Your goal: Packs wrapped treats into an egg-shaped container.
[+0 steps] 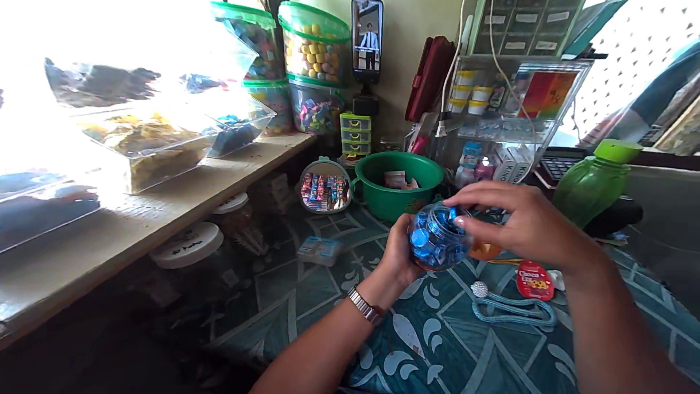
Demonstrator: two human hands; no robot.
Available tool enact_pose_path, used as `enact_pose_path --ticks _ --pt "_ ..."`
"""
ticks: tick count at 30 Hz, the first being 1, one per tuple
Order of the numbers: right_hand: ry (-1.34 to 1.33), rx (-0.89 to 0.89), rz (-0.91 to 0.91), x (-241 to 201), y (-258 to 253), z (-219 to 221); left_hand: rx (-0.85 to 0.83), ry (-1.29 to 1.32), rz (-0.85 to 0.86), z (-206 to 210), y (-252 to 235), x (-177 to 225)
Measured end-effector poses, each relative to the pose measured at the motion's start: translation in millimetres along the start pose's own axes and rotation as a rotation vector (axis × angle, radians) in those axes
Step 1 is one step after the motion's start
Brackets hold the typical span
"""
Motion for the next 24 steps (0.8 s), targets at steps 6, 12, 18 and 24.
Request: enact_pose_path --ticks 6,12,18,24 --pt "0.025 -0.272 0.237 0 4 -6 -0.006 -0.049 -0.021 -1 -3 -8" --pt "0.055 -0.362 0.216 -1 6 -7 0.033 -0.066 -0.078 -1 -2 -13" --pt "0.217 0.151 0.203 7 12 -43 0.079 0.024 -0.003 -8 -5 6" --pt "0.248 -0.292 0.426 27 22 -53 0.210 0.148 0.046 -9 -5 18"
Point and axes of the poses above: each hand's wrist, its own y-axis away from the middle knuckle, its own z-axis out of the palm, x = y × z, the point moved 2 cm from there along -y, towards the middle knuckle, and after that the axes turned 2 degrees about -y, right-handed, at the moved point
